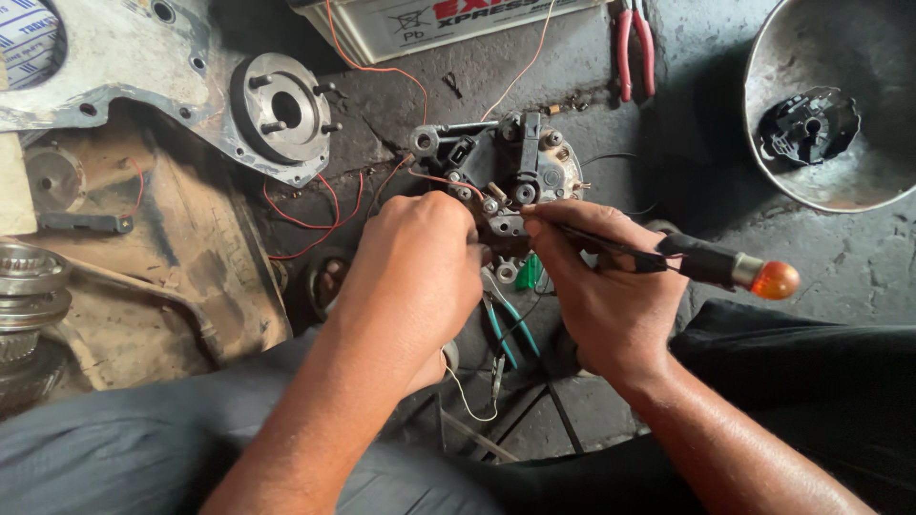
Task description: The person sits on the floor and uses a test light connected to a battery to check electrical continuity on a disassembled starter motor component. They repeatedly touch the test light probe to various terminals and internal contacts while observing whether the bulb illuminates.
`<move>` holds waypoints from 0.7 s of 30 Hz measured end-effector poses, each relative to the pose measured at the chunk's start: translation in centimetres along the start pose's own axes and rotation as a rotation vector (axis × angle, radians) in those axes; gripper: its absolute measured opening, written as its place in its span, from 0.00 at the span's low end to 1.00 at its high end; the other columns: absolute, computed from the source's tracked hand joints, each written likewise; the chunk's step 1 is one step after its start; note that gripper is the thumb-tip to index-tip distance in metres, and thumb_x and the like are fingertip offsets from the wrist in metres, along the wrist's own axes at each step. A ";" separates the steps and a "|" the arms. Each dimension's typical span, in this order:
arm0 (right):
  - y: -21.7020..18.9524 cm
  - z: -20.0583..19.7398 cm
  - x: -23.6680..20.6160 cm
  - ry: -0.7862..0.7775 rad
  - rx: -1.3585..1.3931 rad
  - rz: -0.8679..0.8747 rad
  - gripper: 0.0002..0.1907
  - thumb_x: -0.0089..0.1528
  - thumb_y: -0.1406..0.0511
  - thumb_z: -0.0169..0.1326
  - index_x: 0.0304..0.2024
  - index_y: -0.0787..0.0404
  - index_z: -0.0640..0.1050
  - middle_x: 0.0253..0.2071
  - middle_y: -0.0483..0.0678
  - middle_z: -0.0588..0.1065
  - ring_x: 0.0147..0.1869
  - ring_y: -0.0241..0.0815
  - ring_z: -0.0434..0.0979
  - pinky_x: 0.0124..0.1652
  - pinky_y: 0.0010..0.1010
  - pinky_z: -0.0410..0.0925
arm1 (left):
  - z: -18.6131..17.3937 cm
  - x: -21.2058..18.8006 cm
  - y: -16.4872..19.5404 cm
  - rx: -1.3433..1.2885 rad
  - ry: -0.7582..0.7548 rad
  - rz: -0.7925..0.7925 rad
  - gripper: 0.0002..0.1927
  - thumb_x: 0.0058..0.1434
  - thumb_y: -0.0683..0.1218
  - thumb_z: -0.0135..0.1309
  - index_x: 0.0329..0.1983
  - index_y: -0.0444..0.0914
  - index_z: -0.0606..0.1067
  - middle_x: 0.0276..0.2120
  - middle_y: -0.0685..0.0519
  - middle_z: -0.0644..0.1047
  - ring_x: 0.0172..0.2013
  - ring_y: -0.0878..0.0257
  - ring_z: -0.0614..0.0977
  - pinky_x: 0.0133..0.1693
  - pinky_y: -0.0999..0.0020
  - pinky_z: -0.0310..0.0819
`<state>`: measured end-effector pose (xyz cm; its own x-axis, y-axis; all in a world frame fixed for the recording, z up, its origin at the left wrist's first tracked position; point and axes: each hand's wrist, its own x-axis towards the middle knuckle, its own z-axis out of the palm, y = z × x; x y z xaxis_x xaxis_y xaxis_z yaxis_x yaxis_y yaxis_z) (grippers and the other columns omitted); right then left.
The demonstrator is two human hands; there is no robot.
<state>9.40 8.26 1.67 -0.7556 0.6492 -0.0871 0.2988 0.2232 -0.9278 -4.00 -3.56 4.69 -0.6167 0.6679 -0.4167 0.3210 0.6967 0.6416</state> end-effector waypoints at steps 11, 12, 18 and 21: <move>0.3 -0.1 0.1 -0.036 0.074 0.029 0.07 0.65 0.74 0.61 0.46 0.66 0.81 0.43 0.48 0.83 0.45 0.30 0.83 0.46 0.21 0.77 | -1.3 -0.5 -0.8 0.365 0.035 -0.040 0.05 0.53 0.42 0.61 0.28 0.34 0.79 0.33 0.37 0.81 0.37 0.37 0.83 0.38 0.46 0.78; 0.3 -0.1 0.1 -0.043 0.072 0.028 0.07 0.65 0.74 0.61 0.46 0.66 0.81 0.43 0.47 0.83 0.45 0.30 0.83 0.46 0.21 0.77 | -1.3 -0.5 -0.8 0.369 0.040 -0.034 0.05 0.53 0.42 0.61 0.28 0.34 0.79 0.33 0.37 0.81 0.37 0.37 0.83 0.38 0.46 0.78; 0.1 0.1 0.1 -0.030 0.067 0.049 0.06 0.65 0.74 0.61 0.45 0.66 0.81 0.42 0.48 0.83 0.45 0.31 0.83 0.46 0.22 0.77 | -0.8 -0.4 -0.9 0.389 0.013 -0.044 0.04 0.51 0.40 0.61 0.28 0.34 0.79 0.33 0.37 0.81 0.38 0.37 0.83 0.38 0.46 0.79; 0.1 0.0 0.1 -0.033 0.043 0.053 0.07 0.64 0.74 0.61 0.45 0.66 0.82 0.42 0.48 0.83 0.45 0.31 0.83 0.47 0.22 0.77 | -0.8 -0.3 -0.9 0.390 0.007 -0.047 0.03 0.51 0.39 0.60 0.28 0.34 0.79 0.33 0.37 0.81 0.38 0.37 0.83 0.38 0.46 0.79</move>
<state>9.31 8.37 1.60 -0.7581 0.6352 -0.1477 0.3142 0.1574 -0.9362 -4.68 -4.65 4.75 -0.6415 0.6320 -0.4347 0.5406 0.7746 0.3284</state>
